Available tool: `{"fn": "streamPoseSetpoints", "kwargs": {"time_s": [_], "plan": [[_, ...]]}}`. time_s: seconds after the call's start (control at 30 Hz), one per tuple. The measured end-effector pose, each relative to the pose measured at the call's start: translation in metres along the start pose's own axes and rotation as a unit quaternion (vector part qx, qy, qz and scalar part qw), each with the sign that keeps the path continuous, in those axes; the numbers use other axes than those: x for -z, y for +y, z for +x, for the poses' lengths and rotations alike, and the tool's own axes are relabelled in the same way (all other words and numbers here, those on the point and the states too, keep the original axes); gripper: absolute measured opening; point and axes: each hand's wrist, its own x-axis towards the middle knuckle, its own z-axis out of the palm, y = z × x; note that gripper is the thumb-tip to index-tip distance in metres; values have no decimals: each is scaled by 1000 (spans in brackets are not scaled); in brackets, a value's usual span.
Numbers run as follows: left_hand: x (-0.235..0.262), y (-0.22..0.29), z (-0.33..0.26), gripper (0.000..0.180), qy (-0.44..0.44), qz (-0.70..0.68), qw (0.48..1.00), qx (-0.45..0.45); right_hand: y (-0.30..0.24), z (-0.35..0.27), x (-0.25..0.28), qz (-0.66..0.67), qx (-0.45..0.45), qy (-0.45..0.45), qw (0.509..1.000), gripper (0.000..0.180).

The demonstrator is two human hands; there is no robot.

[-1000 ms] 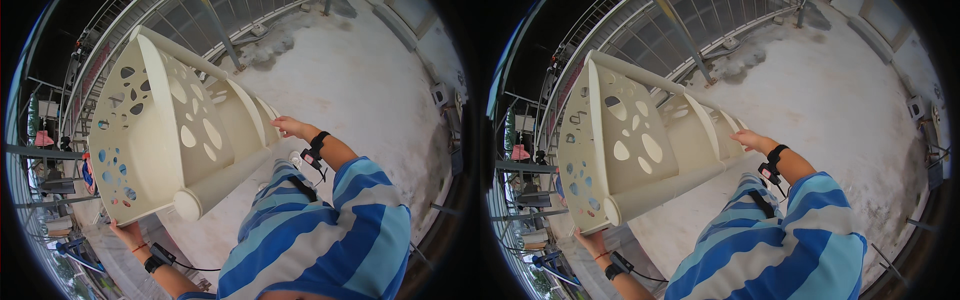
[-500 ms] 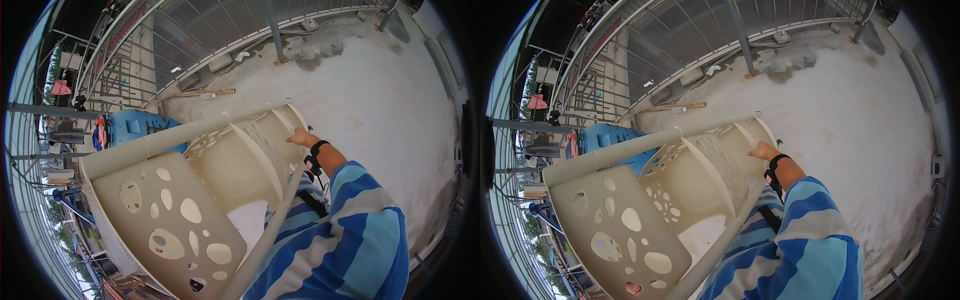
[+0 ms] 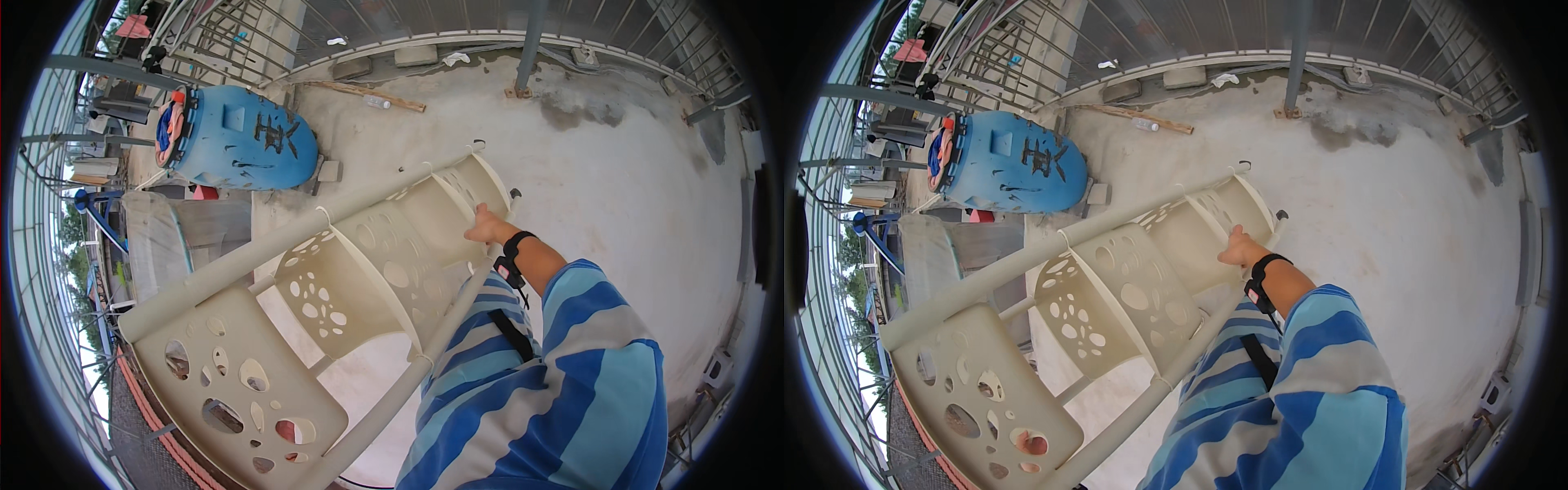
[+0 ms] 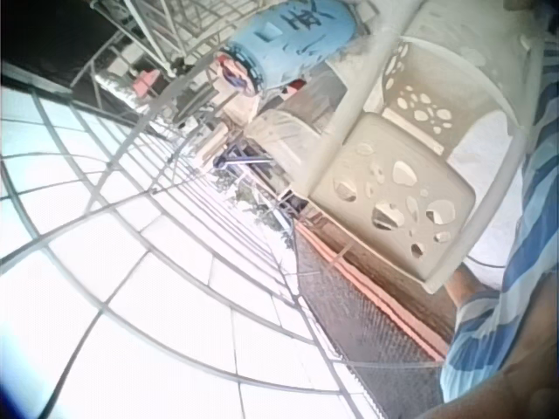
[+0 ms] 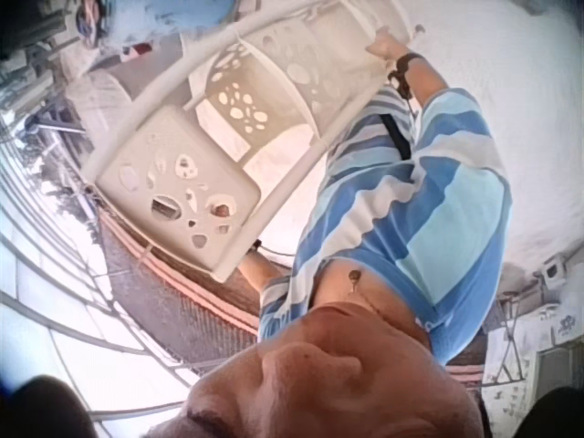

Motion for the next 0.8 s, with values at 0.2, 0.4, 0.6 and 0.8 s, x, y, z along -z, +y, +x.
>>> {"fn": "streamPoseSetpoints", "kwargs": {"time_s": [0.2,0.4,0.6,0.8], "plan": [[10,-12,-19,62,40,-10,999,8,-13,-3,-14,12,4,-95,995,98],[16,-18,-28,62,63,-24,998,18,14,31,-23,17,60,-56,996,105],[25,-34,-46,62,102,-34,994,32,-2,19,35,210,-30,-168,963,108],[20,-42,-53,62,136,-25,989,44,32,72,-1,204,-54,-104,972,108]]}}
